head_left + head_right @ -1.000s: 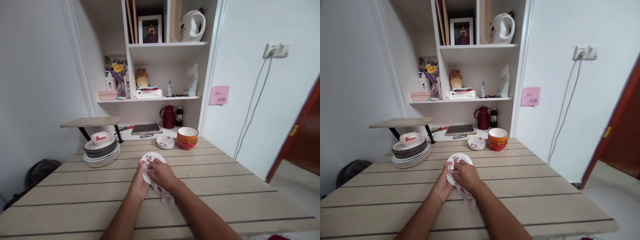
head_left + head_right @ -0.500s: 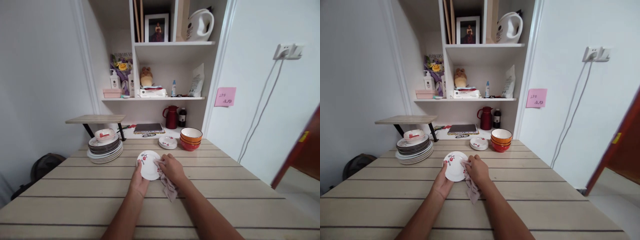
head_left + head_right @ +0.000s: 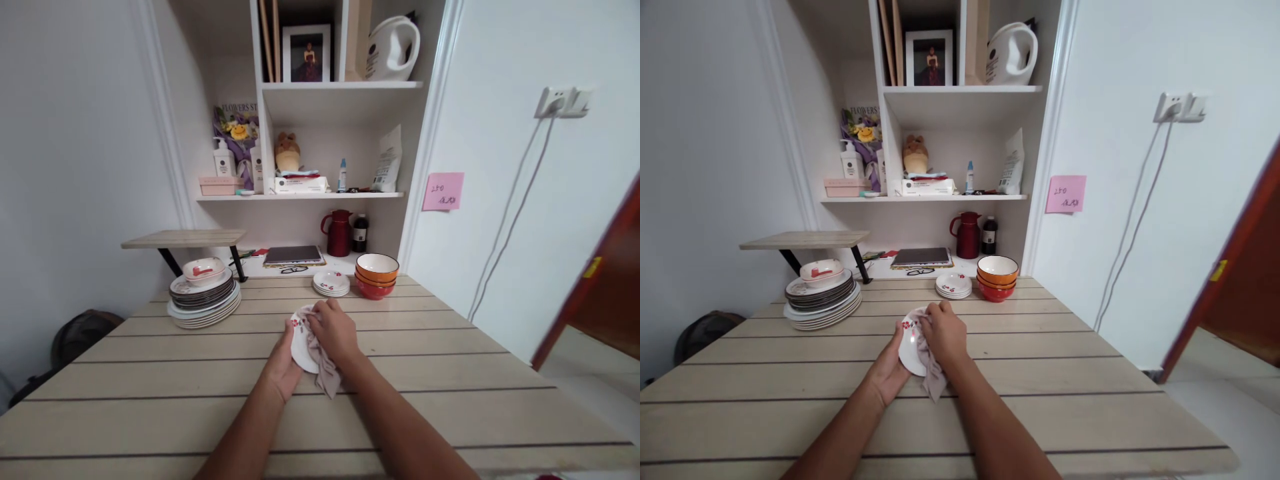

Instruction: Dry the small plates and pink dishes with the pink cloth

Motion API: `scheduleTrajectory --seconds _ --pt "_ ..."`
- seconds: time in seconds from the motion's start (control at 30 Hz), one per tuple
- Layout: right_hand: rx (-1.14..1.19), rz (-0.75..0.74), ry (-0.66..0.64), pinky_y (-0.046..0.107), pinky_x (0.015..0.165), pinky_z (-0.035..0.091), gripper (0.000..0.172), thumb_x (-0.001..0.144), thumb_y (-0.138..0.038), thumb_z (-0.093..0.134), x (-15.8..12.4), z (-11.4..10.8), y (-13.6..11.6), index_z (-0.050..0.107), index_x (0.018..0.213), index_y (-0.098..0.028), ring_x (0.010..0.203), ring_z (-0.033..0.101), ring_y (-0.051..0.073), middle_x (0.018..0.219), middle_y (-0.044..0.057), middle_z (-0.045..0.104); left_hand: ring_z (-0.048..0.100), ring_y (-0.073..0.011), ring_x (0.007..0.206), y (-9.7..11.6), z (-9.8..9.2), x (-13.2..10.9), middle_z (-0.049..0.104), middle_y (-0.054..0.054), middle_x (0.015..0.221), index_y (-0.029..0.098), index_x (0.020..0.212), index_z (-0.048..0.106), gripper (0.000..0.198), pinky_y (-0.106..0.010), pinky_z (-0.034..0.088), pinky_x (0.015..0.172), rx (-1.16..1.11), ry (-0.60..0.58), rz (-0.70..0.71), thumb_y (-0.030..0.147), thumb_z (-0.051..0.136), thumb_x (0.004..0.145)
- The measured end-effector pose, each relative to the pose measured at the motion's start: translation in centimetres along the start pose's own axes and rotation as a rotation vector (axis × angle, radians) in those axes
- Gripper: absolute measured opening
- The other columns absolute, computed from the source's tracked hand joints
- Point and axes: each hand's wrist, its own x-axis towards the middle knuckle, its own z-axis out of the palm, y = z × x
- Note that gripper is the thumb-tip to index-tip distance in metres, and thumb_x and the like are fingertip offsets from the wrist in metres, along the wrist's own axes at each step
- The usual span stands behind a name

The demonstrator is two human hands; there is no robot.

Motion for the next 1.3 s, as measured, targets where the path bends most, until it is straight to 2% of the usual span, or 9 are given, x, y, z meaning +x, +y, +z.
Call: scheduleTrajectory --seconds 0.17,0.37,0.53,0.6,0.73,0.9,1.1,1.23,1.3 --pt "-0.060 0.091 -0.083 0.026 0.057 0.026 0.019 0.092 -0.039 0.051 0.3 -0.1 1.5 0.061 0.102 -0.025 0.080 0.059 0.014 0.108 0.003 0.060 0.070 -0.0229 0.097 1.0 -0.6 0.4 0.075 -0.014 0.101 0.010 0.123 0.061 0.047 -0.039 0.046 0.103 -0.089 0.123 0.119 0.043 0.046 0.094" --pt "-0.030 -0.103 -0.232 0.025 0.060 0.029 0.017 0.090 -0.032 0.052 -1.0 0.5 -0.3 0.062 0.101 -0.024 0.082 0.061 0.014 0.105 0.003 0.063 0.072 -0.0195 0.086 2.4 -1.1 0.5 0.076 -0.009 0.098 0.015 0.126 0.059 0.043 -0.036 0.052 0.094 -0.174 0.252 0.310 0.041 0.041 0.097" --pt "-0.009 -0.258 -0.216 0.025 0.061 0.030 0.016 0.090 -0.035 0.053 -1.6 0.3 -2.0 0.062 0.100 -0.026 0.085 0.061 0.015 0.103 0.002 0.063 0.070 -0.0228 0.098 1.4 -0.9 0.3 0.073 -0.014 0.106 0.010 0.119 0.063 0.047 -0.036 0.052 0.095 -0.051 0.095 0.148 0.046 0.046 0.094" --pt "0.001 -0.216 -0.159 0.025 0.061 0.031 0.017 0.090 -0.036 0.054 -1.3 0.1 -1.9 0.062 0.101 -0.027 0.086 0.061 0.015 0.105 0.001 0.062 0.068 -0.0246 0.104 0.8 -0.6 0.2 0.073 -0.016 0.108 0.009 0.118 0.064 0.048 -0.036 0.050 0.097 -0.017 0.028 0.078 0.046 0.049 0.092" --pt "-0.010 -0.023 -0.031 0.025 0.059 0.029 0.019 0.092 -0.039 0.051 -0.2 -0.1 -0.6 0.061 0.100 -0.025 0.082 0.060 0.014 0.105 0.002 0.061 0.065 -0.0265 0.111 0.2 -0.2 0.1 0.071 -0.017 0.113 0.010 0.125 0.061 0.050 -0.038 0.046 0.102 -0.022 -0.038 0.020 0.045 0.054 0.090" --pt "-0.068 0.044 -0.049 0.026 0.056 0.024 0.017 0.093 -0.036 0.050 -0.1 0.1 0.7 0.060 0.100 -0.025 0.076 0.059 0.014 0.104 0.002 0.062 0.068 -0.0244 0.106 0.9 -0.7 0.6 0.072 -0.017 0.110 0.010 0.133 0.054 0.052 -0.039 0.047 0.103 -0.120 0.061 0.107 0.043 0.048 0.093" --pt "-0.044 -0.149 -0.182 0.026 0.058 0.027 0.015 0.091 -0.031 0.051 -1.6 0.8 -1.4 0.060 0.101 -0.025 0.080 0.061 0.014 0.104 0.002 0.062 0.072 -0.0195 0.087 2.2 -1.3 0.6 0.075 -0.012 0.104 0.013 0.128 0.058 0.045 -0.033 0.055 0.089 -0.170 0.207 0.288 0.042 0.044 0.095" --pt "-0.027 -0.314 -0.214 0.026 0.059 0.028 0.013 0.090 -0.033 0.052 -2.2 1.0 -2.8 0.060 0.098 -0.025 0.083 0.060 0.014 0.101 0.001 0.062 0.071 -0.0225 0.092 1.8 -0.8 0.1 0.074 -0.014 0.103 0.010 0.118 0.064 0.048 -0.034 0.055 0.089 -0.072 0.200 0.196 0.047 0.047 0.093" --pt "-0.013 -0.314 -0.170 0.026 0.059 0.029 0.013 0.090 -0.032 0.053 -2.1 0.9 -2.8 0.060 0.098 -0.025 0.085 0.059 0.014 0.102 0.001 0.061 0.069 -0.0247 0.100 1.2 -0.5 -0.1 0.073 -0.015 0.107 0.009 0.117 0.064 0.047 -0.035 0.054 0.091 -0.005 0.143 0.108 0.046 0.053 0.090"
